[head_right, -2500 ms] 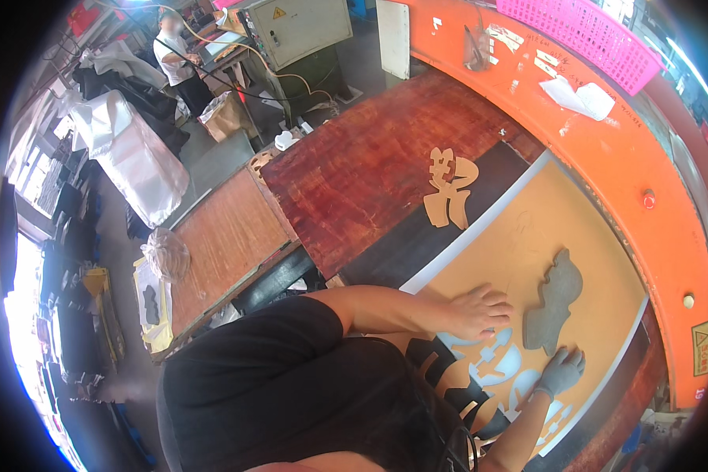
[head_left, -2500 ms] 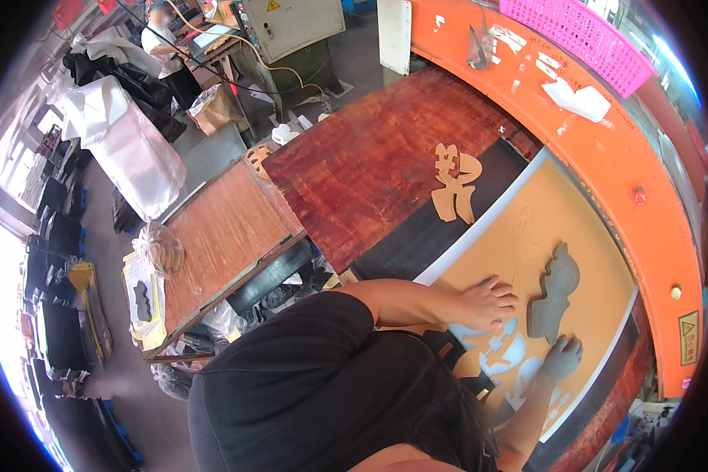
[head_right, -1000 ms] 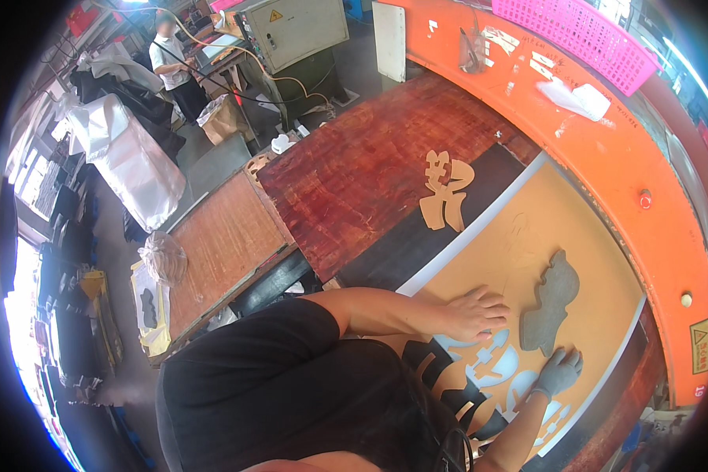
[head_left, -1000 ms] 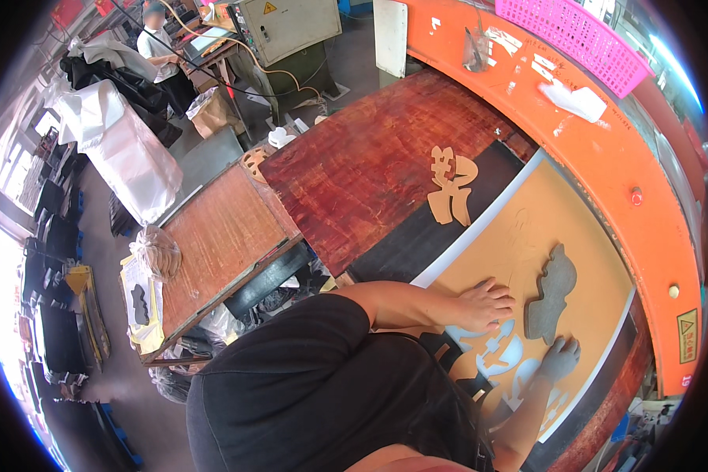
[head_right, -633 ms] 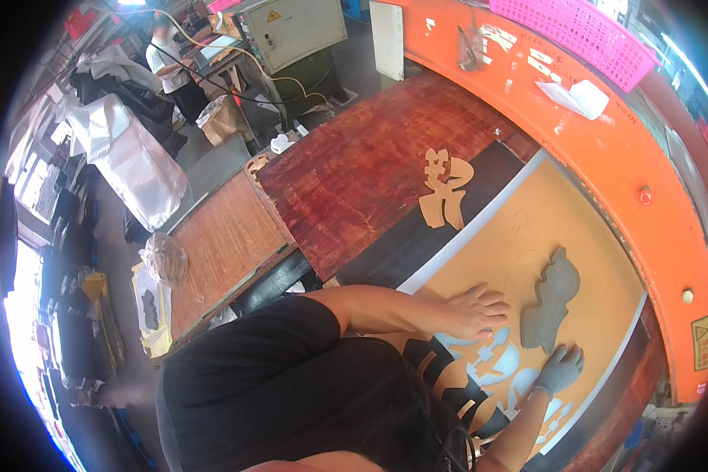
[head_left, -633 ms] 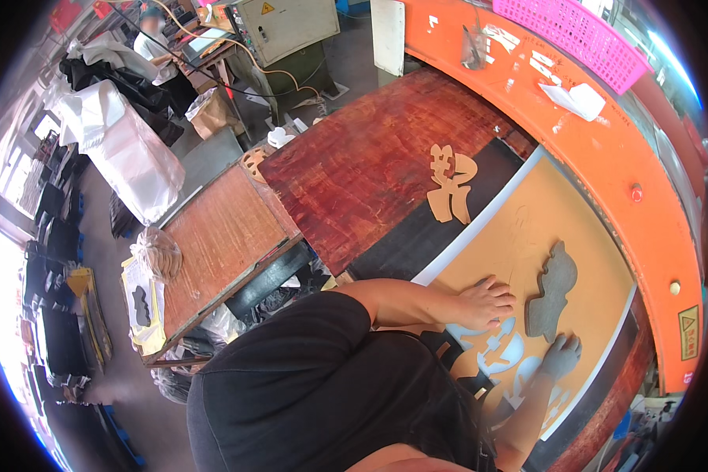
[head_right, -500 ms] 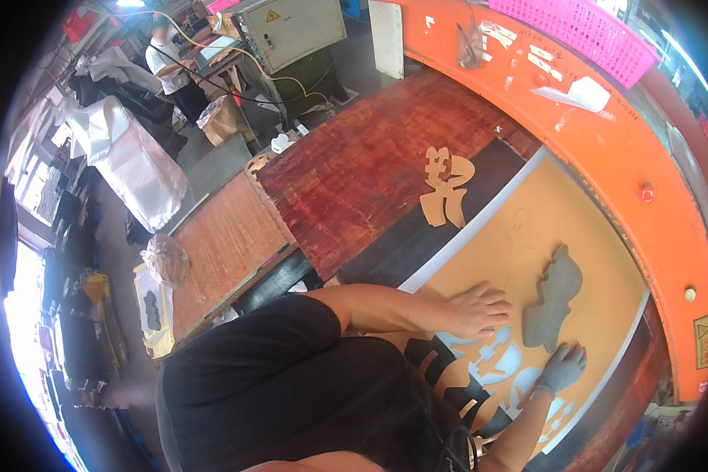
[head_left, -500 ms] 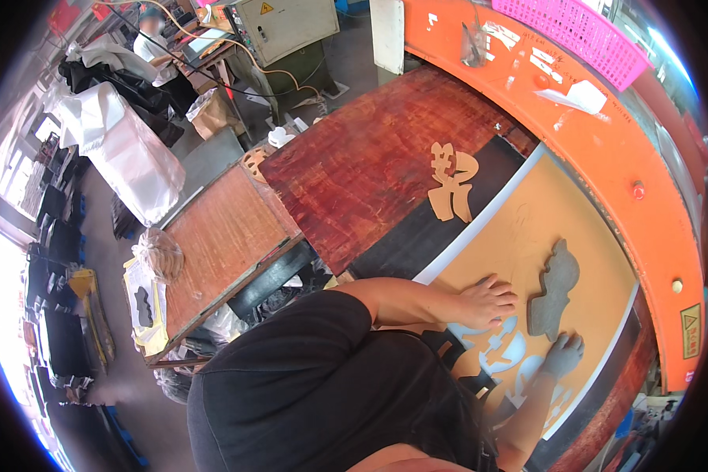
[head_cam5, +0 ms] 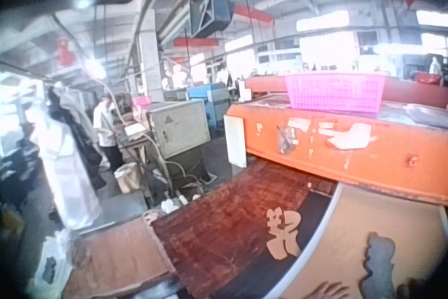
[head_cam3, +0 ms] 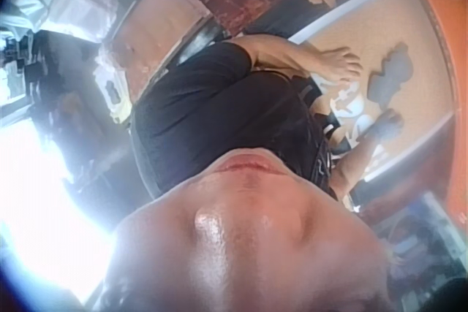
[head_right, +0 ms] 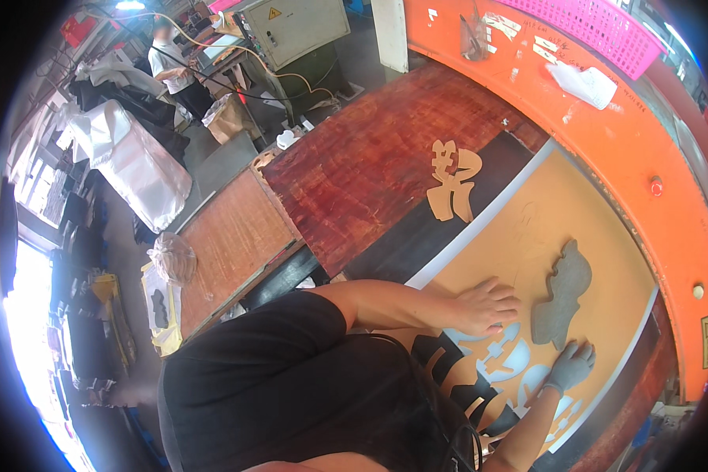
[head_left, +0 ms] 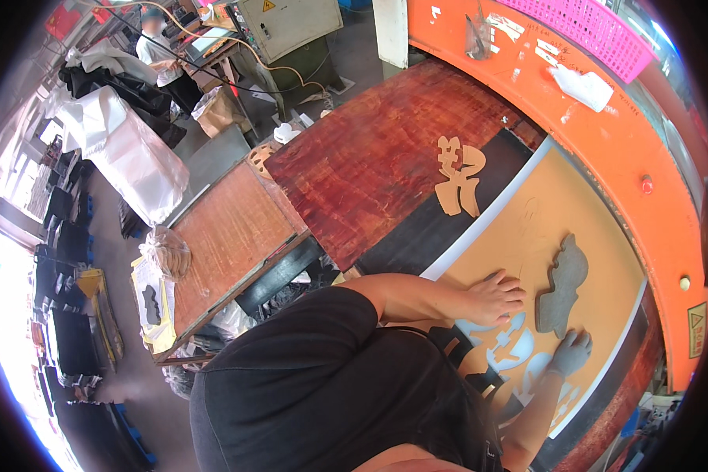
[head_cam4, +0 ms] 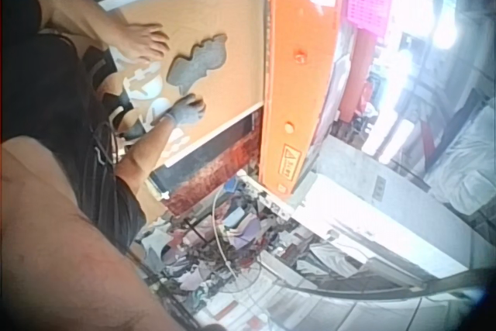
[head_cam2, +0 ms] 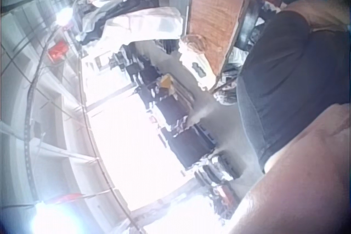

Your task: The person removes the negative space from a large stencil on a workbench using a small tool and gloved hands. They carefully lift and discard the cut-out pieces, leaving the main stencil design intact.

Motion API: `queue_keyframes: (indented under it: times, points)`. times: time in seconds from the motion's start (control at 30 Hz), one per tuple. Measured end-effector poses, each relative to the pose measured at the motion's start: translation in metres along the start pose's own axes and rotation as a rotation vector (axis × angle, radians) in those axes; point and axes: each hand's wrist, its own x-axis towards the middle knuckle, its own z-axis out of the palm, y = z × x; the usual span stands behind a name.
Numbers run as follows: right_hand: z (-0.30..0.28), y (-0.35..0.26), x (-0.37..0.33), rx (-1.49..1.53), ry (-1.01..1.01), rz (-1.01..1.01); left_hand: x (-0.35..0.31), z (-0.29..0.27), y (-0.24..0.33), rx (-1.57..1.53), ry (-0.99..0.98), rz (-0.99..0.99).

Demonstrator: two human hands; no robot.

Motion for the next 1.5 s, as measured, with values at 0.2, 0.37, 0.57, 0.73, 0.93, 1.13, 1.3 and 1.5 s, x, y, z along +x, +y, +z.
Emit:
queue_keyframes:
  times: [0.2,0.37,0.57,0.73,0.93,1.13,1.3,1.5]
  points:
    - [-0.001,0.0,0.004,-0.01,0.009,-0.005,0.004,0.004,-0.002,-0.062,-0.055,-0.019]
    - [-0.002,-0.002,0.007,0.005,-0.011,0.024,0.006,0.005,-0.003,-0.057,-0.04,-0.021]
    - [-0.003,0.0,0.01,-0.003,-0.024,0.027,0.01,0.003,-0.003,-0.01,-0.063,-0.02]
    - [-0.007,-0.002,0.014,0.032,-0.057,0.052,0.014,-0.005,-0.001,0.031,-0.071,-0.02]
    - [-0.011,0.007,0.024,0.223,-0.042,0.067,0.038,-0.017,-0.005,-0.157,-0.293,-0.049]
    - [-0.051,0.042,0.032,0.867,-0.161,0.349,0.048,-0.025,0.008,0.001,-0.202,-0.003]
    - [-0.115,0.1,-0.018,0.882,0.049,0.568,0.054,-0.028,0.006,-0.018,-0.215,-0.01]
    - [-0.153,0.166,-0.133,0.267,0.094,0.704,0.029,-0.058,-0.018,-0.142,-0.14,-0.013]
